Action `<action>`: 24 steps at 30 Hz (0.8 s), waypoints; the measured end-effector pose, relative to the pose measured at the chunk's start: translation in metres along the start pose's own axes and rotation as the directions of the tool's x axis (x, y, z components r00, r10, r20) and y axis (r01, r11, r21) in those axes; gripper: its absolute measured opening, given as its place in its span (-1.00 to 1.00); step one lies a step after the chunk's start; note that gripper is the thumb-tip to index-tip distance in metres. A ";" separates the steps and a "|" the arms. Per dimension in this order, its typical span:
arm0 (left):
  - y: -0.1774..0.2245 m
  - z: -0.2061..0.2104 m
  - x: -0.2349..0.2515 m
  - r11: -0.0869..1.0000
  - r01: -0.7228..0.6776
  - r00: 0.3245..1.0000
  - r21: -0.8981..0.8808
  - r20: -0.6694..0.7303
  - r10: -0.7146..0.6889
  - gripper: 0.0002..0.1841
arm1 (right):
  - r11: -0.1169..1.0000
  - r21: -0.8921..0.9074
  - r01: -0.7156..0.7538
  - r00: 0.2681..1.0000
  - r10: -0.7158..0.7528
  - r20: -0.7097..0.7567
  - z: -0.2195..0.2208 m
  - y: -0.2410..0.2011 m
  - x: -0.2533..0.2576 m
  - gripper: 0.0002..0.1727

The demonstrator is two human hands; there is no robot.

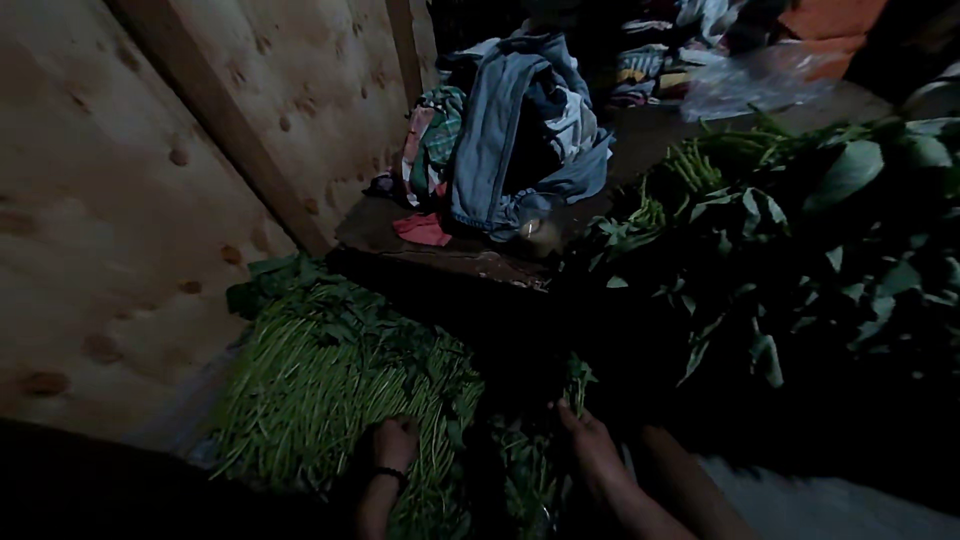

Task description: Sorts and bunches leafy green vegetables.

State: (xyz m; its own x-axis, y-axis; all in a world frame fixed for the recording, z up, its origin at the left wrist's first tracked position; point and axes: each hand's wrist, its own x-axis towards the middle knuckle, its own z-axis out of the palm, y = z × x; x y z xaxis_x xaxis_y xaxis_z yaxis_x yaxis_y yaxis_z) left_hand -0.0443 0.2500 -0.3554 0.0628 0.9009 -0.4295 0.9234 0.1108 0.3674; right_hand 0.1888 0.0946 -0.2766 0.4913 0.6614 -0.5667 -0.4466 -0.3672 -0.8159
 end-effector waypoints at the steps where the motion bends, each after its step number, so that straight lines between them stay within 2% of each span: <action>1: 0.002 -0.003 -0.008 0.998 -0.027 0.999 -0.053 -0.019 0.026 -0.64 | 1.000 -0.015 0.011 1.000 -0.011 -0.022 0.000 -0.001 0.000 -0.63; 4: -0.005 -0.005 -0.016 0.993 -0.063 0.997 -0.098 -0.042 0.060 -0.67 | 1.000 0.014 0.016 0.999 -0.016 -0.039 -0.005 0.000 -0.001 -0.62; 7: -0.018 -0.001 -0.014 0.998 0.052 0.999 0.022 0.003 -0.052 -0.65 | 0.997 0.075 -0.033 0.999 0.033 -0.002 -0.009 0.000 -0.006 -0.61; 9: -0.029 0.017 -0.007 0.992 0.067 0.992 0.111 0.102 -0.078 -0.61 | 0.997 0.058 -0.058 0.998 0.056 0.032 -0.012 0.000 -0.009 -0.61; 12: -0.041 0.056 0.000 0.995 0.055 0.980 0.088 0.184 -0.070 -0.54 | 0.996 0.022 -0.089 0.995 0.087 0.052 -0.017 0.003 -0.009 -0.61; 16: -0.040 0.090 0.007 0.983 0.140 0.989 0.122 0.037 -0.145 -0.49 | 0.994 0.007 -0.113 0.993 0.112 0.027 -0.022 0.007 -0.005 -0.63; 20: -0.031 0.086 -0.004 0.978 0.091 0.990 -0.188 -0.086 -0.109 -0.62 | 0.993 0.004 -0.122 0.992 0.121 0.033 -0.021 0.007 -0.001 -0.68; 24: -0.007 0.065 -0.055 0.855 -0.040 0.995 -0.517 -0.103 -0.016 -0.69 | 0.988 -0.009 -0.157 0.985 0.157 0.076 -0.012 0.006 0.004 -0.71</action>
State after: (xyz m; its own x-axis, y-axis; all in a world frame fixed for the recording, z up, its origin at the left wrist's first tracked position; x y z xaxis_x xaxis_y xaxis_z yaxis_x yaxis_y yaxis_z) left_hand -0.0298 0.1721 -0.3884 0.0085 0.9375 -0.3478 0.5917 0.2757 0.7576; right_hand 0.1965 0.0872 -0.2851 0.3569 0.6430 -0.6777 -0.5114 -0.4726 -0.7177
